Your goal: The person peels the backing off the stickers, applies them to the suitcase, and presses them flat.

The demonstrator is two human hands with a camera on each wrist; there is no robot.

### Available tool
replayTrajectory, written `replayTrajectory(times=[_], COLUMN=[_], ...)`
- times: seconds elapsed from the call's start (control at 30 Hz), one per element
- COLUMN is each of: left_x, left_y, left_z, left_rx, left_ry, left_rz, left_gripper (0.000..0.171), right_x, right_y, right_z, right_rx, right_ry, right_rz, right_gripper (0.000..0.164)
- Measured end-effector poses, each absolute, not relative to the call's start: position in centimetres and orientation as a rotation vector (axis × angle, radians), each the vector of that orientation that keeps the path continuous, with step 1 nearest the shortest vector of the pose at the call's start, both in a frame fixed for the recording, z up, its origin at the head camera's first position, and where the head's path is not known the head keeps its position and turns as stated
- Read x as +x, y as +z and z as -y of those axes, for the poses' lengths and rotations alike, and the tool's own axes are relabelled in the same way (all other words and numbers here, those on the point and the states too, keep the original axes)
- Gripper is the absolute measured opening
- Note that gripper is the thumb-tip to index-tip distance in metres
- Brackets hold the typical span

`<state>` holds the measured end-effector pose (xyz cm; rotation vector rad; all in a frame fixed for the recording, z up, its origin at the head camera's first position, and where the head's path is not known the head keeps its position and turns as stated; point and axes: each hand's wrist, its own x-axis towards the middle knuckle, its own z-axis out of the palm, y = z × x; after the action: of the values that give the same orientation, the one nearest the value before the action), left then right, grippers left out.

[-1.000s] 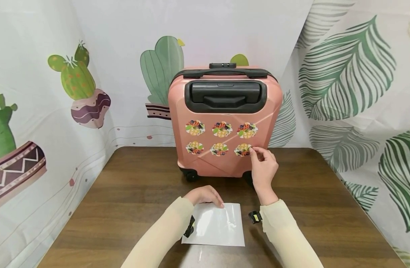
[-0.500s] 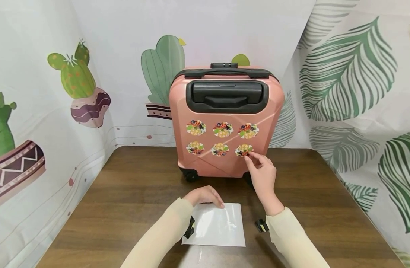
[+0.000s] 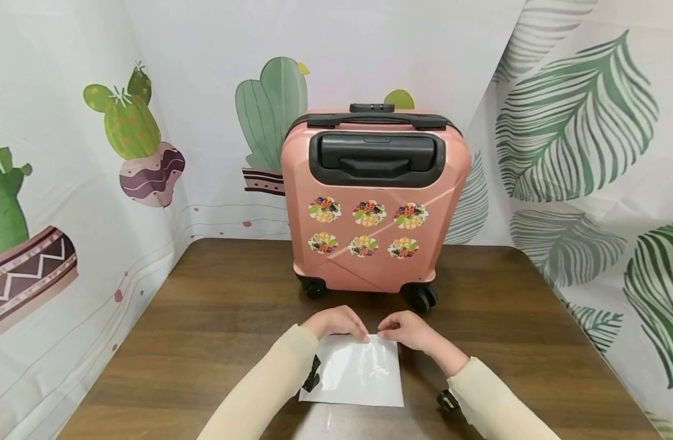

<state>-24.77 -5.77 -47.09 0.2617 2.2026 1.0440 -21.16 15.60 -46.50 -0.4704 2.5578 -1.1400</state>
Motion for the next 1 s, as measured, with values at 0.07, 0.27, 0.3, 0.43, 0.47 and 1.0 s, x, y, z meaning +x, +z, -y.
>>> replayTrajectory(times=[0.07, 0.27, 0.3, 0.43, 0.47, 1.0], left_x=[-24.8, -24.9, -25.0, -25.1, -25.1, -24.9], left_y=[-47.1, -47.5, -47.5, -47.4, -47.3, -47.2], left_z=[5.8, 5.9, 6.0, 6.9, 7.3, 12.8], left_rx=[0.259, 0.267, 0.277, 0.34, 0.357, 0.565], left_ry=[1.058, 1.085, 1.08, 1.007, 0.984, 0.65], left_rz=[-2.193, -2.146, -2.144, -2.188, -2.206, -2.623], left_gripper=[0.02, 0.02, 0.021, 0.02, 0.02, 0.008], right_x=[-21.1, -20.9, -20.9, -20.7, -20.7, -21.5], right_y=[-46.9, -47.5, -47.6, -47.6, -47.6, -48.7], right_z=[-15.6, -15.9, -16.0, -16.5, -16.6, -16.1], right_rx=[-0.463, -0.449, -0.441, -0.417, -0.412, -0.353], right_ry=[-1.14, -1.054, -1.036, -1.012, -1.013, -0.874], right_rz=[-2.55, -2.631, -2.648, -2.704, -2.714, -2.822], right_gripper=[0.014, 0.009, 0.01, 0.012, 0.013, 0.019])
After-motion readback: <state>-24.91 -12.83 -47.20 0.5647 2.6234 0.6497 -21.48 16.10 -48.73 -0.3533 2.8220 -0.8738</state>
